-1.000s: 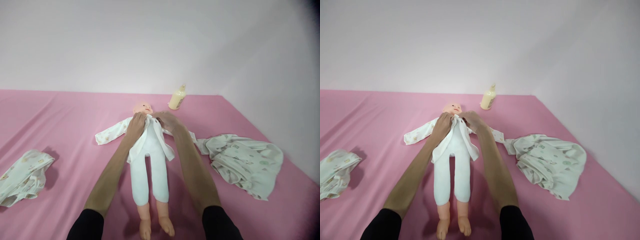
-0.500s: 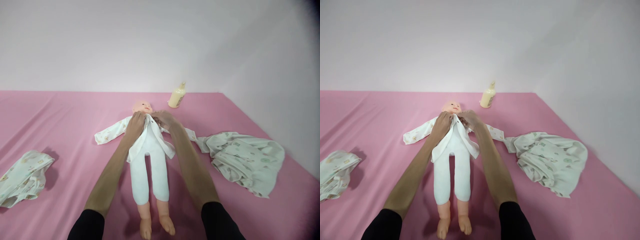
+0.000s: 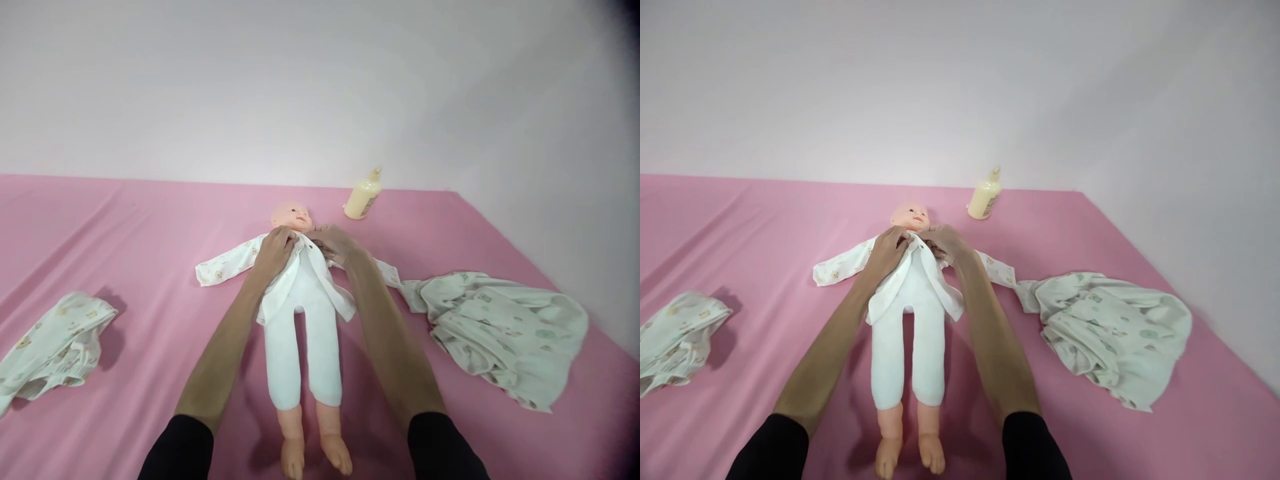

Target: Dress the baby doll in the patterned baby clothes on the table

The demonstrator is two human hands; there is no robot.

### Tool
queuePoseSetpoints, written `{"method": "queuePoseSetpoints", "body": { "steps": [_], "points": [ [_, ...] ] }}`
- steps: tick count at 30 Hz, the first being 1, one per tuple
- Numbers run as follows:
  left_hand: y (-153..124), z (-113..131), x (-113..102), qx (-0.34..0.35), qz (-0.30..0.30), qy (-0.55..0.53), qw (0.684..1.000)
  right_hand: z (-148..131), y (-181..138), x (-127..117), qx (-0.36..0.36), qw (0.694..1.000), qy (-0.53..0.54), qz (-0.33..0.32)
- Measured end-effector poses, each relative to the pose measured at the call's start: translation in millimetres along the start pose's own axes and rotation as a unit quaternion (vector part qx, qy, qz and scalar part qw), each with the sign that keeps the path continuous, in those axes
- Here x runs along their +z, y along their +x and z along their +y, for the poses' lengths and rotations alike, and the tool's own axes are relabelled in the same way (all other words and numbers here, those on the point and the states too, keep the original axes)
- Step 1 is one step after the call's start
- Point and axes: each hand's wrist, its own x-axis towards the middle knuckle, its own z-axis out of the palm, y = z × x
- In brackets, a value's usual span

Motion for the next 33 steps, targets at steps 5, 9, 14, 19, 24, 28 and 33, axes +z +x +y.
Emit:
{"method": "queuePoseSetpoints", "body": {
  "steps": [5,9,14,19,24,28,33],
  "points": [
    [-2,1,1,-0.012,0.03,0.02,0.999,1,1,0,-0.009,0.999,-0.027,0.019],
    [-5,5,2,-0.022,0.046,0.077,0.996,0,0,0,-0.002,0.999,-0.03,0.025],
    [-6,9,1,-0.012,0.041,0.106,0.993,4,4,1,-0.008,0.998,-0.047,0.042],
    [-5,11,-1,0.008,0.036,0.113,0.993,8,6,7,-0.021,0.993,-0.074,0.088],
    [-6,10,0,0.012,0.042,0.108,0.993,3,2,11,-0.013,0.99,-0.099,0.104],
    [-7,9,2,-0.026,0.054,0.1,0.993,-1,-1,11,0.003,0.993,-0.086,0.077],
    [-7,7,3,-0.02,0.047,0.12,0.991,-1,1,10,0.014,0.996,-0.06,0.067]
  ]
}}
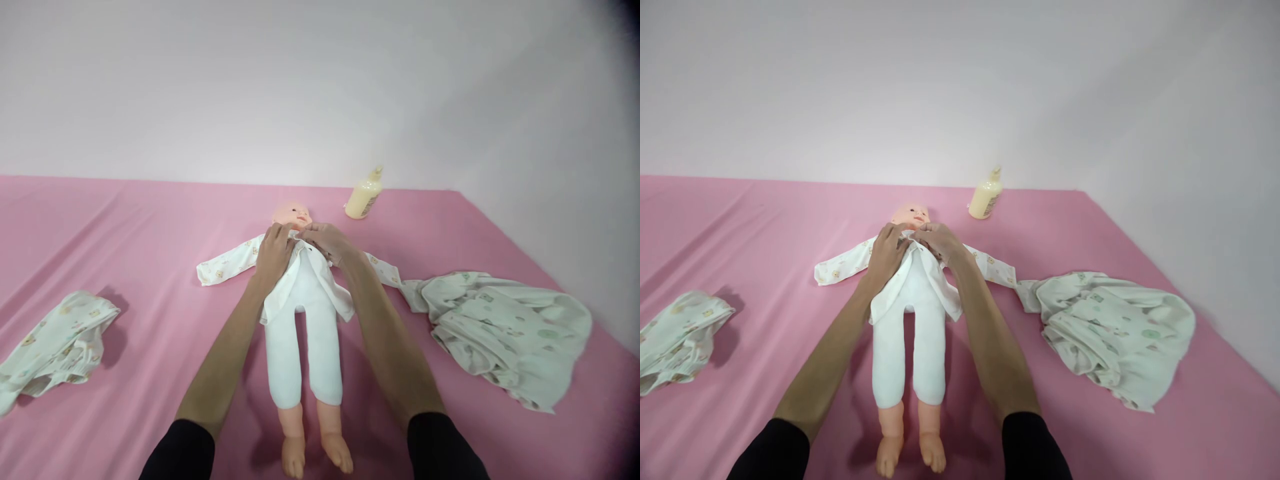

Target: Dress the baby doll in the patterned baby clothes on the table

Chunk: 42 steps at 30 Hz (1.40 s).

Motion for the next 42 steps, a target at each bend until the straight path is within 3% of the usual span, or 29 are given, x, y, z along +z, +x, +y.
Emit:
{"method": "queuePoseSetpoints", "body": {
  "steps": [8,18,27,42],
  "points": [
    [0,-2,-1,0.034,-0.013,0.041,0.999,7,3,-9,-0.044,0.998,-0.01,-0.038],
    [-2,-2,-4,0.059,0.01,0.036,0.998,-8,-16,-12,-0.083,0.992,-0.069,-0.06],
    [-1,-4,-3,0.06,0.011,0.035,0.998,-9,-14,-4,-0.19,0.956,-0.225,-0.01],
    [2,-2,-3,0.054,-0.005,0.053,0.997,-5,-8,-4,-0.222,0.936,-0.273,-0.01]
  ]
}}
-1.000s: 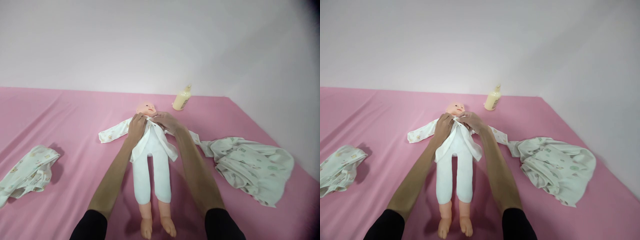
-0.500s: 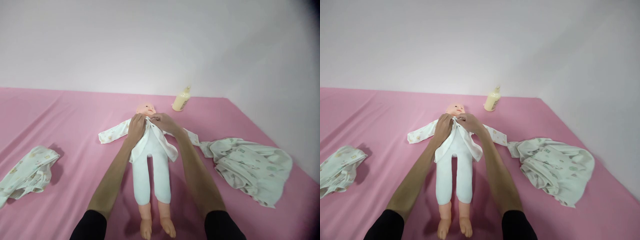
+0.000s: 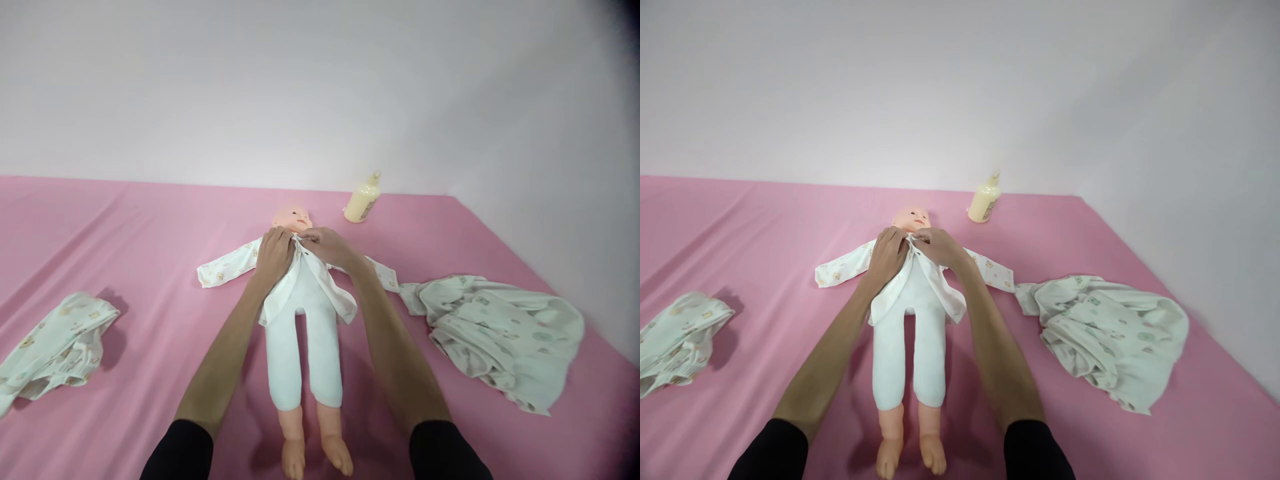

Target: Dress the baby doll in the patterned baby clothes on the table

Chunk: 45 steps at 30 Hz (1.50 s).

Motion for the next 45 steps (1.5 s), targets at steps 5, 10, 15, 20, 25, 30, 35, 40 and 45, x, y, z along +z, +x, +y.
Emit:
{"method": "queuePoseSetpoints", "body": {
  "steps": [5,10,15,20,25,30,35,40,45],
  "points": [
    [-1,1,-1,0.003,0.014,0.026,1.0,-6,-2,-1,-0.014,0.998,-0.064,-0.01],
    [-3,3,0,-0.009,0.016,0.052,0.998,-10,-2,-1,-0.035,0.988,-0.147,-0.027],
    [-2,4,1,-0.023,0.02,0.059,0.998,-11,-3,0,-0.039,0.988,-0.147,-0.013],
    [-1,4,-2,-0.006,0.014,0.032,0.999,-10,-2,1,-0.018,0.996,-0.085,-0.001],
    [-1,5,-3,-0.029,0.003,0.027,0.999,-6,-1,2,0.008,0.998,-0.07,0.003],
    [-1,5,-3,-0.033,0.009,0.013,0.999,-6,1,1,0.025,0.997,-0.072,0.018],
    [1,6,-7,-0.056,-0.008,-0.002,0.998,-12,-5,-8,0.073,0.993,-0.071,0.062],
    [5,6,-19,-0.078,-0.038,-0.028,0.996,-25,-25,-20,0.09,0.994,-0.054,0.035],
    [6,12,-44,-0.167,-0.096,-0.041,0.98,-36,-33,-13,0.113,0.99,-0.083,-0.002]
  ]
}}
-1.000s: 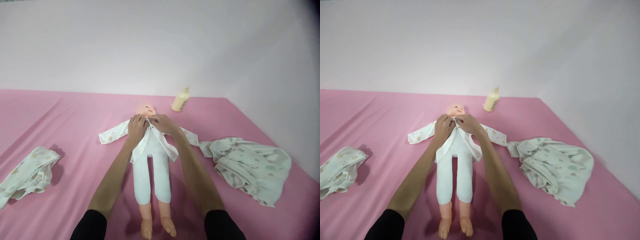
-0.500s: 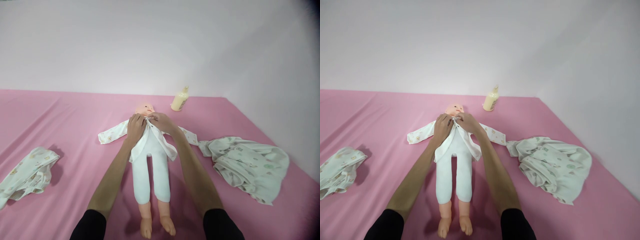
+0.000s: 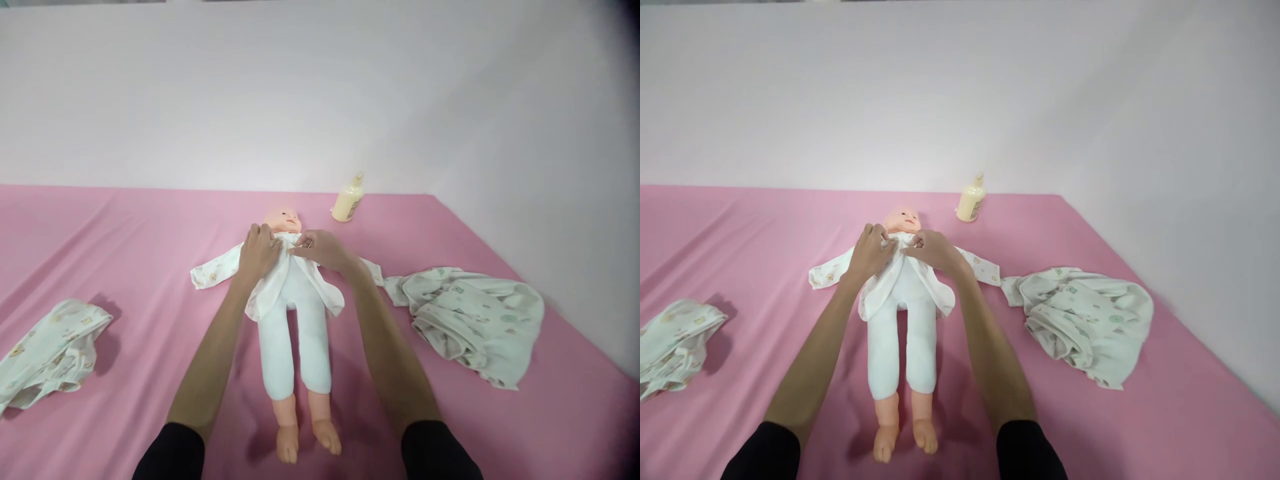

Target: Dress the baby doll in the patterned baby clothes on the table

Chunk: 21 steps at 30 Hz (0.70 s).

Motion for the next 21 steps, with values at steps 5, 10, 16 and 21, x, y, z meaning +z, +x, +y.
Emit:
{"method": "queuePoseSetpoints", "body": {
  "steps": [5,10,16,21],
  "points": [
    [-9,8,-27,0.02,-0.188,-0.024,0.982,-6,4,13,0.023,1.0,-0.005,0.015],
    [-10,7,-34,0.06,-0.21,-0.043,0.975,-6,4,15,0.008,1.0,0.007,-0.025],
    [-10,8,-34,0.044,-0.201,-0.052,0.977,3,6,10,0.041,0.994,0.091,-0.041],
    [-10,6,-31,0.098,-0.191,-0.086,0.973,11,8,1,0.029,0.985,0.163,-0.048]
  ]
}}
